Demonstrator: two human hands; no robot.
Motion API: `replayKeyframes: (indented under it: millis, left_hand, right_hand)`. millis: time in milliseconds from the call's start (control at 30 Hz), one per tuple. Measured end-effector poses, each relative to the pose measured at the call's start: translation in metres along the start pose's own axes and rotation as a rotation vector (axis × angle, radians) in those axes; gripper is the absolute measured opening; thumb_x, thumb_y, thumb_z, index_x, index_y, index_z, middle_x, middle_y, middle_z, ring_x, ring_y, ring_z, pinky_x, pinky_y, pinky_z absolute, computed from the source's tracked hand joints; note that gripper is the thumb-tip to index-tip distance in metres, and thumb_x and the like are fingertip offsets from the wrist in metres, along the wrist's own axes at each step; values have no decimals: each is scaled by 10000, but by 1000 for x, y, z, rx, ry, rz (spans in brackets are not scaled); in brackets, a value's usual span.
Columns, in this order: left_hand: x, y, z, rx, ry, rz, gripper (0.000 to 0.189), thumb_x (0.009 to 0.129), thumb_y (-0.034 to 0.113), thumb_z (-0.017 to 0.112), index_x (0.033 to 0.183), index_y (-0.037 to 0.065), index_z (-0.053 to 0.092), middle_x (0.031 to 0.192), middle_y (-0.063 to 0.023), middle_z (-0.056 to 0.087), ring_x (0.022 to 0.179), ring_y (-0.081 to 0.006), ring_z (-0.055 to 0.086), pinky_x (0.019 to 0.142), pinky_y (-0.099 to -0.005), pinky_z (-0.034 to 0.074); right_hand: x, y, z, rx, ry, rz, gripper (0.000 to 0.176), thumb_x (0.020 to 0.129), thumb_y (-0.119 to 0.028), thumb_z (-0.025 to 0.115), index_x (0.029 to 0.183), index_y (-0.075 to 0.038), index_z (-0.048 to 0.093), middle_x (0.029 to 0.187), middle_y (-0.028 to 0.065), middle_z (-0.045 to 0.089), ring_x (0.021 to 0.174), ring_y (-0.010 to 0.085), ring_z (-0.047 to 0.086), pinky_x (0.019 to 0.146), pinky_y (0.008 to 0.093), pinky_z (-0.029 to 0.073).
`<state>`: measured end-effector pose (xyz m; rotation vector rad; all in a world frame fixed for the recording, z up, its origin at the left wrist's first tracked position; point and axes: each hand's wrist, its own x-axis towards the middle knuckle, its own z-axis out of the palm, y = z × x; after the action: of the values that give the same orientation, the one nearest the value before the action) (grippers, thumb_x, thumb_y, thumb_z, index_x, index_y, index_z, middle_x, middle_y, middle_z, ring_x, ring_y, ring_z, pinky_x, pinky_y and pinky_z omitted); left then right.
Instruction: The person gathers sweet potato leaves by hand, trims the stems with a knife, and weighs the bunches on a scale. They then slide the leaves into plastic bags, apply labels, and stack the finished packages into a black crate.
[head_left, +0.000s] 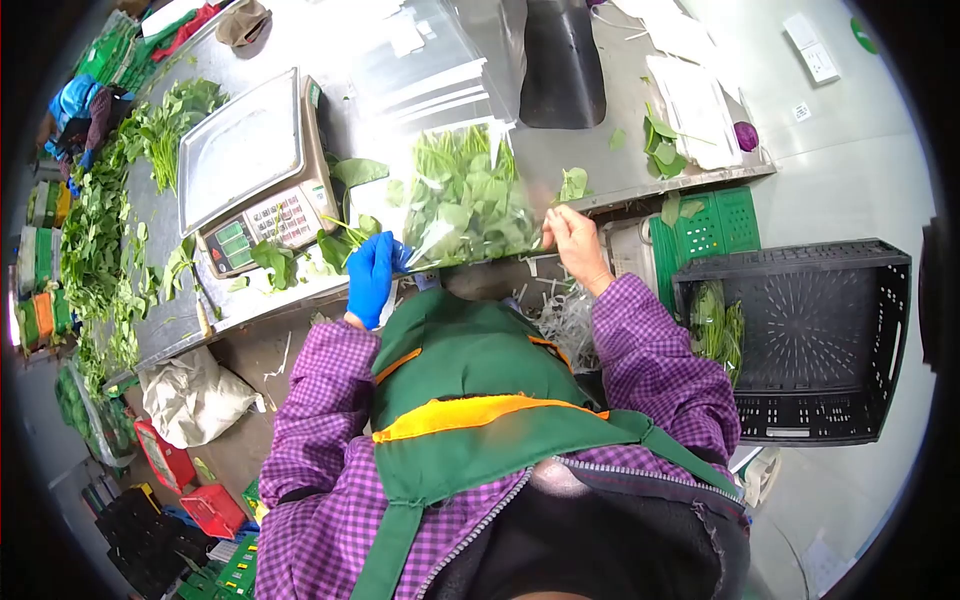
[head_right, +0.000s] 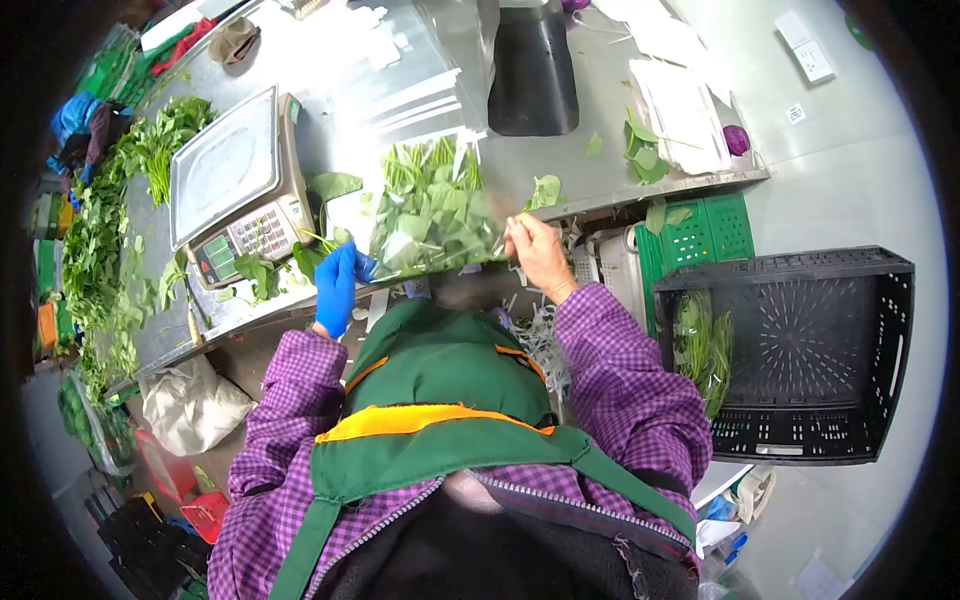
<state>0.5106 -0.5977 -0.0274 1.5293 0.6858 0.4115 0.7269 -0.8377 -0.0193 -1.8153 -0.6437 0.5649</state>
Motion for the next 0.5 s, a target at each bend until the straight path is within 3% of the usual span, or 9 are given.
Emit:
replayKeyframes:
  millis: [33,100,133,167,233,267,300,367,500]
  left_hand:
    - [9,-4,0,0,4,2,354,953,266,508,806,-35,623,690,-41,605,620,-77,528,576,-241,422]
    - [24,-20,-1,141,38,-346,373,924,305,555,771,-28,623,662,-32,593,598,-75,511,519,-248,386]
    - [30,-28,-4,156,55,-438,305,886,277,615,851,-26,634,666,-37,594,589,-82,519,516,-254,408]
    - [31,-22,-4,157,56,-434,305,886,277,615,851,-26,634,666,-37,594,589,-82,519,516,-254,408]
    - [23,-11,-5,206,330,-44,203,846,177,657,934,-4,640,759,-54,623,678,-122,565,615,-268,460]
    - [18,14,3,352,472,267,257,800,99,680,1038,21,622,902,-93,629,811,-195,593,753,-312,474]
    - [10,43,9,543,460,514,355,761,58,688,1107,51,607,1038,-127,615,945,-275,589,864,-369,452]
    - [7,72,26,706,-93,929,529,757,185,706,1247,90,530,1204,-154,554,1091,-339,535,960,-446,393]
    - [39,65,60,928,-299,766,636,768,352,680,1310,93,472,1299,-170,479,1199,-387,437,1019,-470,329]
  right_hand:
    - [-2,-2,7,71,-23,150,310,946,-229,484,746,-5,561,593,25,562,541,91,534,534,253,428]
    - [-4,5,17,134,4,260,315,936,-223,487,722,-3,560,590,30,553,538,98,529,526,257,426]
    - [-4,18,25,243,33,339,315,928,-207,482,704,-1,561,587,33,546,534,106,523,528,259,424]
    - [-3,18,28,244,33,335,315,928,-207,482,704,-1,561,587,33,546,534,106,523,528,259,424]
    - [-6,15,31,358,66,375,311,924,-204,482,700,-4,564,585,34,541,531,109,518,534,258,419]
    - [-6,16,31,364,59,387,302,916,-201,488,699,-7,568,586,33,541,537,108,518,539,257,417]
    - [-5,14,31,366,69,387,302,916,-201,488,699,-7,568,586,33,541,537,108,518,539,257,417]
    - [-7,11,32,368,81,428,315,917,-213,487,692,-11,574,603,36,551,546,99,515,533,255,410]
    - [-7,14,30,413,48,483,216,898,-177,520,778,-10,587,632,54,580,577,142,556,564,281,443]
